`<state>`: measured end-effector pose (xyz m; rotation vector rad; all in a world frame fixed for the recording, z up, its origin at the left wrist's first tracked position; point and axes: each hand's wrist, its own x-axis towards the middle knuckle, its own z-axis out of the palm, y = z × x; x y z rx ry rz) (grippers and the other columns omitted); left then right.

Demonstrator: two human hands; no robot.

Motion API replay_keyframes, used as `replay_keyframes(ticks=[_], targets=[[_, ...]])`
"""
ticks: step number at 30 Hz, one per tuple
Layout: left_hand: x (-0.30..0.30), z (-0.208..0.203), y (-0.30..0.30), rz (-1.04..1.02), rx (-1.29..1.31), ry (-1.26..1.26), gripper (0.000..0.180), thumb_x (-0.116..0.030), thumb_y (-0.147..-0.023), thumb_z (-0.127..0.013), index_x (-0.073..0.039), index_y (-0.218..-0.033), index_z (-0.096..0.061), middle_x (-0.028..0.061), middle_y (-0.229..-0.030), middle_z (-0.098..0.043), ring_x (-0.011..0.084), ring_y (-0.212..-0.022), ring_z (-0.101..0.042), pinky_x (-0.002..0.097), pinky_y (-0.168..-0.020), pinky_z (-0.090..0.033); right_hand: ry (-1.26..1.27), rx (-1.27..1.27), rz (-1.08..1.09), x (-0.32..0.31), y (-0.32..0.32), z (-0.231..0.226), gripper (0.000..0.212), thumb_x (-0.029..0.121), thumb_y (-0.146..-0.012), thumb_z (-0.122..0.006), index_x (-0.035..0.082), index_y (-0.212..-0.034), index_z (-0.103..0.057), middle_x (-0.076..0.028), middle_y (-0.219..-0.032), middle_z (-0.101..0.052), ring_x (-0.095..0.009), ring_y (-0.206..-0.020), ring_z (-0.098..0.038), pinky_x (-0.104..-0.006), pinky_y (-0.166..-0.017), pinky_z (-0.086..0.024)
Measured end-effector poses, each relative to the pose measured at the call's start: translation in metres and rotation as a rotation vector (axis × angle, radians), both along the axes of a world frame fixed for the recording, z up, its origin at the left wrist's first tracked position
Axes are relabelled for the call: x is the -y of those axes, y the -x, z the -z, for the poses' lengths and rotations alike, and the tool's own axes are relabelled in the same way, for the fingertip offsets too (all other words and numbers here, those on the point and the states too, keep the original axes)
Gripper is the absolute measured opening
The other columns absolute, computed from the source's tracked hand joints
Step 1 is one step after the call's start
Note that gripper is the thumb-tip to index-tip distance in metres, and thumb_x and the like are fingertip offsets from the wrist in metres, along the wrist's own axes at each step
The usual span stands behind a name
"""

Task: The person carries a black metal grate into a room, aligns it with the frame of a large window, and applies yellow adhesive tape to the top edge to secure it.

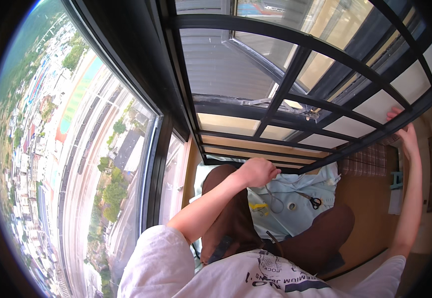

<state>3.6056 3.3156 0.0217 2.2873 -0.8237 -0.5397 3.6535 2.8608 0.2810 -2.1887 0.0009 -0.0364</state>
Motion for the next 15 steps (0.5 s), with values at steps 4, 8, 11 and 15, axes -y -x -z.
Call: replay_keyframes(ticks=[4,8,11,15], targets=[[-0.104,-0.1,0.006,-0.609,0.285,0.513,0.019,-0.014,-0.087,-0.076,0.001,-0.077,-0.068,0.0078,-0.07,-0.061,0.0233,-0.062,-0.059,0.0361,-0.059,-0.047,-0.197,-0.04,0.154,0.007,0.011,0.016,0.059,-0.006,-0.068,-0.041,0.001,-0.124,-0.056,-0.01,-0.112,-0.065,-0.02,-0.107,-0.062,-0.0248,-0.087,-0.047],[-0.14,-0.072,-0.004,-1.039,0.91,0.399,0.052,-0.017,-0.079,-0.083,0.004,-0.118,-0.055,0.0128,-0.103,-0.055,0.0231,-0.078,-0.055,0.0327,-0.063,-0.047,-0.396,0.168,0.185,0.012,-0.002,0.076,0.04,-0.003,-0.072,-0.041,0.0,-0.109,-0.054,-0.009,-0.1,-0.056,-0.021,-0.096,-0.061,-0.0311,-0.091,-0.049],[-0.147,-0.039,-0.014,-1.033,0.856,0.232,0.035,-0.011,-0.087,-0.072,0.004,-0.114,-0.054,0.0193,-0.1,-0.055,0.0349,-0.079,-0.057,0.0399,-0.064,-0.047,-0.605,0.227,0.302,0.01,-0.009,0.123,0.034,0.0,-0.083,-0.043,0.001,-0.116,-0.055,-0.011,-0.102,-0.059,-0.022,-0.094,-0.062,-0.0352,-0.093,-0.05],[-0.15,-0.034,-0.021,-1.089,0.682,0.097,0.01,-0.009,-0.092,-0.064,-0.001,-0.097,-0.061,0.0142,-0.086,-0.058,0.0362,-0.07,-0.058,0.0421,-0.061,-0.047,-0.011,0.444,0.268,-0.001,0.014,0.221,0.026,0.017,-0.105,-0.046,-0.001,-0.118,-0.06,-0.01,-0.107,-0.063,-0.019,-0.103,-0.062,-0.0318,-0.096,-0.047]])
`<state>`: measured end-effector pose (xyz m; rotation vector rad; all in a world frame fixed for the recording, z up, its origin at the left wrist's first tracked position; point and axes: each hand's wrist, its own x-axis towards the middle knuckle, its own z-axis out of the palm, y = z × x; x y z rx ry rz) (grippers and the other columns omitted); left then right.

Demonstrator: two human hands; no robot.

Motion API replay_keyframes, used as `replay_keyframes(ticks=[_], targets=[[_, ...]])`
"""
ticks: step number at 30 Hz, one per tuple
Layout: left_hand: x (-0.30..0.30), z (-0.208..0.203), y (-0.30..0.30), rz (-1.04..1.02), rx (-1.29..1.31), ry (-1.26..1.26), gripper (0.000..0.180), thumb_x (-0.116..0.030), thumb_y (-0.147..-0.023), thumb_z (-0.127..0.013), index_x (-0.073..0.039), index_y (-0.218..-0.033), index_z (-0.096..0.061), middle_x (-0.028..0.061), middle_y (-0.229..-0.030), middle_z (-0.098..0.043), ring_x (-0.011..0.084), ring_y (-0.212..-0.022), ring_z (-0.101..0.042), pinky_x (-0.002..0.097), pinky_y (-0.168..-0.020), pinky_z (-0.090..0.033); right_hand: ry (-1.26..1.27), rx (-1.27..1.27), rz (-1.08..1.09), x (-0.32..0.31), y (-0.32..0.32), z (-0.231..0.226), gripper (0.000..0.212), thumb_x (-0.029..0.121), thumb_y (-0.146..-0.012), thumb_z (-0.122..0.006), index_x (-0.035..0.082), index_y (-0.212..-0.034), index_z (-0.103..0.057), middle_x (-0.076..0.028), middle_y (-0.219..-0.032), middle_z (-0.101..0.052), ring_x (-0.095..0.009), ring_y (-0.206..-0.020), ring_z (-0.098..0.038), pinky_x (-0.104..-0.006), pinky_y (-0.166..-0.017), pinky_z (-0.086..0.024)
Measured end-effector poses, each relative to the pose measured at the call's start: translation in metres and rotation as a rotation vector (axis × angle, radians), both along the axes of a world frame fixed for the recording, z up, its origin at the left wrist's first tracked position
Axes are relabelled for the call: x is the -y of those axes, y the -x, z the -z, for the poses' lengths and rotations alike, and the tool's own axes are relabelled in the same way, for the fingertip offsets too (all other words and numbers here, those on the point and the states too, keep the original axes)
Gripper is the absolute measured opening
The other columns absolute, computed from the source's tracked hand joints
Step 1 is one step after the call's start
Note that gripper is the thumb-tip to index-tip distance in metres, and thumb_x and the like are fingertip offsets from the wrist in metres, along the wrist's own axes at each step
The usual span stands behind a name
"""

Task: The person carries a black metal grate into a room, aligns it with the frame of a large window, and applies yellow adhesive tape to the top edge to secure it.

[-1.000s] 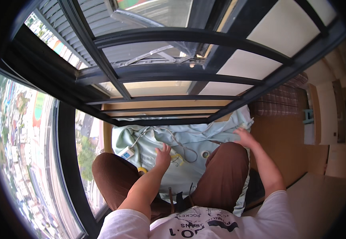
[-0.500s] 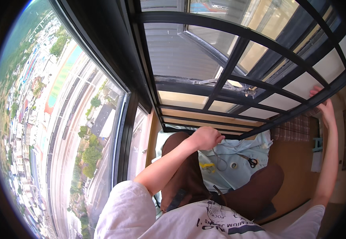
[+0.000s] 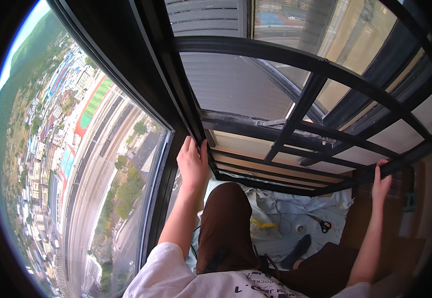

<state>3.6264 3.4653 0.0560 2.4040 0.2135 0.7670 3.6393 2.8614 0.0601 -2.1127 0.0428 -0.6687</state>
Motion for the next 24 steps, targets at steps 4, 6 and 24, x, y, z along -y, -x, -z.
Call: replay_keyframes(ticks=[4,6,24], targets=[[0.005,0.005,-0.017,0.032,0.023,-0.11,0.016,-0.015,-0.093,-0.066,-0.003,-0.084,-0.061,0.013,-0.077,-0.058,0.0363,-0.07,-0.062,0.0436,-0.06,-0.049,-0.013,-0.243,0.152,-0.001,0.019,0.018,0.038,0.029,-0.108,-0.044,0.0,-0.097,-0.067,-0.009,-0.086,-0.066,-0.016,-0.078,-0.063,-0.0305,-0.073,-0.05],[0.01,-0.003,-0.019,0.04,0.108,-0.093,0.017,-0.015,-0.093,-0.065,-0.002,-0.083,-0.06,0.0141,-0.076,-0.058,0.0375,-0.069,-0.061,0.0439,-0.06,-0.049,-0.051,-0.29,0.079,-0.007,0.024,0.013,0.043,0.031,-0.107,-0.044,0.0,-0.089,-0.067,-0.008,-0.076,-0.065,-0.017,-0.06,-0.059,-0.0318,-0.059,-0.047],[-0.019,-0.195,-0.054,-0.244,0.496,-0.256,0.032,-0.02,-0.098,-0.059,0.004,-0.077,-0.054,0.0238,-0.074,-0.056,0.0474,-0.07,-0.057,0.0526,-0.059,-0.043,0.465,0.615,0.345,-0.063,-0.042,-0.216,0.029,0.014,-0.1,-0.056,-0.008,-0.117,-0.046,-0.026,-0.1,-0.056,-0.048,-0.082,-0.061,-0.0497,-0.068,-0.049]])
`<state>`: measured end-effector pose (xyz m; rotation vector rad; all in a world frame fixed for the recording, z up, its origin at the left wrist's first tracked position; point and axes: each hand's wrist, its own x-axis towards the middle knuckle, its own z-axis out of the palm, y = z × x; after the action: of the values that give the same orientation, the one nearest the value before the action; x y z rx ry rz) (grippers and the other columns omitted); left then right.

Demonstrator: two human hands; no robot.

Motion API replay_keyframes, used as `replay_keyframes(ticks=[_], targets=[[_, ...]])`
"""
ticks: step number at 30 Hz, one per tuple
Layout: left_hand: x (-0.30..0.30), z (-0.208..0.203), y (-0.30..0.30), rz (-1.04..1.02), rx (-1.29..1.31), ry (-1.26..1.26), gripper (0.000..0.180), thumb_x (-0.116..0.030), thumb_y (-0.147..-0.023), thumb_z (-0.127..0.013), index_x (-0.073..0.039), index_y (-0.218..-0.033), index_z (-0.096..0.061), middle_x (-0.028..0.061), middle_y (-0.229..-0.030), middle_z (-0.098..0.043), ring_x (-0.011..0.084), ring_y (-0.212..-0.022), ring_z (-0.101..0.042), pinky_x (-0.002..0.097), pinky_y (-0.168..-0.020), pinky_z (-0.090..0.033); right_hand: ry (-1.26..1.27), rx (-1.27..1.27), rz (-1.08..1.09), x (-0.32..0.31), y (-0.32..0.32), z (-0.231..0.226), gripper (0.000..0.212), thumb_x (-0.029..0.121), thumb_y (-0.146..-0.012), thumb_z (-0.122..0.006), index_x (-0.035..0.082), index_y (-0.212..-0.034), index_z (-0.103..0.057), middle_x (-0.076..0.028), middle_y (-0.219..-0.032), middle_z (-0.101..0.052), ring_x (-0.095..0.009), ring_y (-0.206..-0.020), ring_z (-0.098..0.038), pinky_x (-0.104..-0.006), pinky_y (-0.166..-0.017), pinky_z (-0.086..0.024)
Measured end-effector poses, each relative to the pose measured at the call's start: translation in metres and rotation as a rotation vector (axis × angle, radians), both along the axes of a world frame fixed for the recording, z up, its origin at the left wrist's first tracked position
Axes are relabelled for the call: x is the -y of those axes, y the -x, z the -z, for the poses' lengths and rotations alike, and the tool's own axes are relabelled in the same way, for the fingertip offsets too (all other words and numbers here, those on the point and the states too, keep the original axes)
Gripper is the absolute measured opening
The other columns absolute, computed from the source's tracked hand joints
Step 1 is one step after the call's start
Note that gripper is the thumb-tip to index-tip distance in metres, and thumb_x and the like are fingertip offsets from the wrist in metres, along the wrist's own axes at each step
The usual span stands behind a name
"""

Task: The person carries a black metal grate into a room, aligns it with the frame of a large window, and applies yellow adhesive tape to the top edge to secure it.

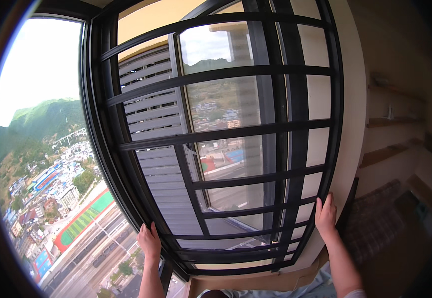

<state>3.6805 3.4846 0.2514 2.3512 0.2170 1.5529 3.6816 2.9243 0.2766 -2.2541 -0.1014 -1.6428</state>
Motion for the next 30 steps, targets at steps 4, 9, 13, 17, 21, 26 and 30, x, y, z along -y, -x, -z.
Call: replay_keyframes(ticks=[4,9,13,17,21,26,30], targets=[[-0.032,-0.045,-0.009,-0.18,-0.048,-0.059,0.042,-0.025,-0.102,-0.055,0.015,-0.112,-0.062,0.0265,-0.08,-0.066,0.0421,-0.071,-0.066,0.0482,-0.063,-0.051,0.016,0.055,-0.101,-0.026,-0.013,-0.055,0.026,0.014,-0.1,-0.056,-0.005,-0.114,-0.046,-0.024,-0.096,-0.057,-0.045,-0.072,-0.061,-0.0486,-0.058,-0.049],[-0.026,-0.086,-0.003,-0.257,-0.154,-0.102,0.046,-0.027,-0.103,-0.054,0.015,-0.122,-0.058,0.023,-0.071,-0.066,0.0372,-0.061,-0.066,0.0435,-0.053,-0.051,-0.032,0.132,-0.071,-0.034,-0.031,-0.089,0.028,0.02,-0.101,-0.057,-0.002,-0.117,-0.049,-0.025,-0.095,-0.062,-0.046,-0.074,-0.063,-0.0494,-0.06,-0.051],[-0.022,-0.095,-0.014,-0.291,-0.151,-0.117,0.046,-0.026,-0.104,-0.053,0.014,-0.124,-0.055,0.0213,-0.07,-0.066,0.0353,-0.065,-0.069,0.0419,-0.054,-0.053,-0.036,0.147,-0.064,-0.038,-0.027,-0.092,0.028,0.02,-0.101,-0.057,-0.002,-0.117,-0.049,-0.025,-0.098,-0.063,-0.046,-0.076,-0.064,-0.0492,-0.061,-0.052],[-0.026,-0.098,-0.028,-0.294,-0.08,-0.169,0.041,-0.023,-0.103,-0.054,0.013,-0.121,-0.053,0.0205,-0.07,-0.067,0.0354,-0.067,-0.07,0.0427,-0.055,-0.055,-0.047,0.16,-0.006,-0.042,-0.027,-0.083,0.031,0.02,-0.101,-0.057,-0.002,-0.122,-0.049,-0.024,-0.098,-0.063,-0.044,-0.076,-0.065,-0.0481,-0.062,-0.053],[-0.019,-0.109,-0.022,-0.325,-0.18,-0.128,0.034,-0.022,-0.101,-0.056,0.01,-0.114,-0.054,0.0189,-0.07,-0.068,0.0341,-0.071,-0.071,0.0431,-0.057,-0.057,-0.015,0.355,0.034,-0.053,-0.038,-0.082,0.043,0.015,-0.101,-0.056,0.006,-0.142,-0.046,-0.018,-0.105,-0.063,-0.036,-0.079,-0.067,-0.0425,-0.064,-0.055],[-0.02,-0.121,-0.024,-0.429,-0.332,-0.186,0.04,-0.027,-0.1,-0.058,0.008,-0.117,-0.056,0.0176,-0.07,-0.069,0.0322,-0.071,-0.072,0.0398,-0.058,-0.057,-0.074,0.421,-0.046,-0.065,-0.043,-0.096,0.054,0.003,-0.099,-0.053,0.013,-0.151,-0.043,-0.01,-0.105,-0.055,-0.025,-0.081,-0.062,-0.0353,-0.067,-0.053],[-0.029,-0.12,-0.027,-0.411,-0.241,-0.232,0.041,-0.026,-0.1,-0.06,0.008,-0.121,-0.055,0.017,-0.069,-0.068,0.033,-0.068,-0.07,0.0398,-0.059,-0.057,-0.083,0.44,-0.104,-0.067,-0.044,-0.094,0.056,-0.003,-0.098,-0.051,0.01,-0.152,-0.044,-0.01,-0.103,-0.053,-0.021,-0.08,-0.059,-0.0328,-0.069,-0.052]])
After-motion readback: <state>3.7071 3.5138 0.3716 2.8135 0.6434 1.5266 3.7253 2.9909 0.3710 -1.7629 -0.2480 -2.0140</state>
